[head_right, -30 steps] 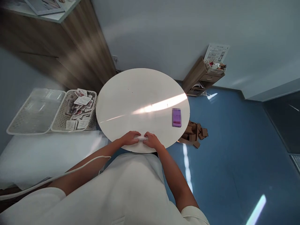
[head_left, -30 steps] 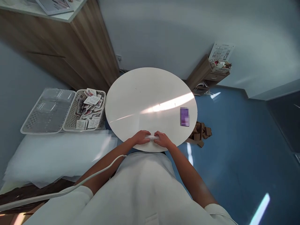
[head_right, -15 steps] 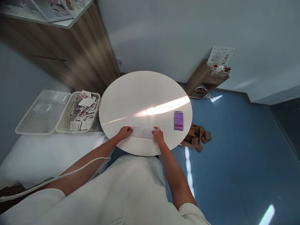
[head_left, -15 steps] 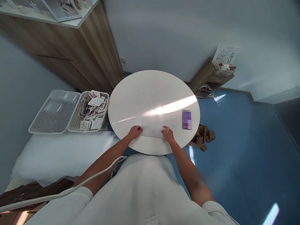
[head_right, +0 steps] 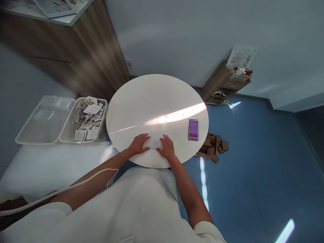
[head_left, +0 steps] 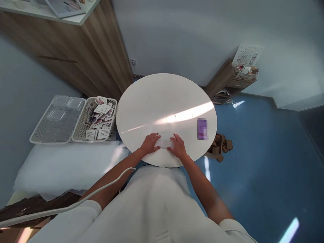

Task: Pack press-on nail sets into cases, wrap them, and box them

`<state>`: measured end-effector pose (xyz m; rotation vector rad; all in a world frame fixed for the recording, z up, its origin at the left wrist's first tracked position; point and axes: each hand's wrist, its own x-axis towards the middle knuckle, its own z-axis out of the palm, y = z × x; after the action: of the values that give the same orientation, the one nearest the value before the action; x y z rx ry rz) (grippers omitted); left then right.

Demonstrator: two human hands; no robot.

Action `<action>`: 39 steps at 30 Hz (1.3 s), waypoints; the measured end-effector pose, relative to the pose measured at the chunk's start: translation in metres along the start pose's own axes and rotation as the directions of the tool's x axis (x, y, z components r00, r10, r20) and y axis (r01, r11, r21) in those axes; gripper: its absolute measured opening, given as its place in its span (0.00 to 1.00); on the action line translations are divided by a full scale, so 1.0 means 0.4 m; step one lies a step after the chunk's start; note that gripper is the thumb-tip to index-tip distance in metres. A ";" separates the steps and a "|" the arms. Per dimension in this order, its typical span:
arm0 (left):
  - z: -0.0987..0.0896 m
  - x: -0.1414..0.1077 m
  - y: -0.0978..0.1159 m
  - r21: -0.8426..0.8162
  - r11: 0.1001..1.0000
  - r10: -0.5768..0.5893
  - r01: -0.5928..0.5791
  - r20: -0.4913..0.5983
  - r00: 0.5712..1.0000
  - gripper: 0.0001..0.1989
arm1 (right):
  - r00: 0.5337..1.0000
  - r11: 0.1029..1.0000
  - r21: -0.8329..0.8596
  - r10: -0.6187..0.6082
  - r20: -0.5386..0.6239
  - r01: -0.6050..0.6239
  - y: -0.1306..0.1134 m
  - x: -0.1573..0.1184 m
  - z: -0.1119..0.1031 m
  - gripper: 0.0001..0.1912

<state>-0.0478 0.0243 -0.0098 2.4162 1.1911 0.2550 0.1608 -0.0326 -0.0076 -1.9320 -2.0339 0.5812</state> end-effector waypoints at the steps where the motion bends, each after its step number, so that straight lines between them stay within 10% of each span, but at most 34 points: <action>1: 0.002 0.006 0.006 0.019 0.998 0.054 -0.055 0.056 0.997 0.29 | 0.997 0.999 -0.019 -0.046 0.070 0.047 -0.007 0.005 0.000 0.27; 15: -0.013 -0.013 0.041 -0.110 0.992 0.091 -0.069 0.212 0.973 0.26 | 0.956 0.996 0.087 -0.028 0.293 0.003 -0.035 -0.013 -0.031 0.24; 24: -0.051 0.021 0.025 -0.384 0.904 -0.035 0.188 0.372 0.928 0.19 | 0.896 0.936 0.326 -0.025 0.443 -0.135 -0.018 0.019 -0.103 0.14; 30: -0.076 0.058 -0.010 -0.367 0.878 -0.185 0.309 0.334 0.924 0.21 | 0.947 0.898 0.359 0.156 0.281 -0.255 0.003 0.089 -0.091 0.15; 39: -0.035 0.035 -0.049 -0.017 0.884 -0.451 0.467 0.229 0.863 0.12 | 0.898 0.807 0.408 0.431 0.087 -0.427 0.039 0.111 -0.028 0.21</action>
<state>-0.0578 0.0499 -0.0066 1.9577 1.5722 -0.1140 0.1766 0.0129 -0.0084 -2.1026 -1.3031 1.0147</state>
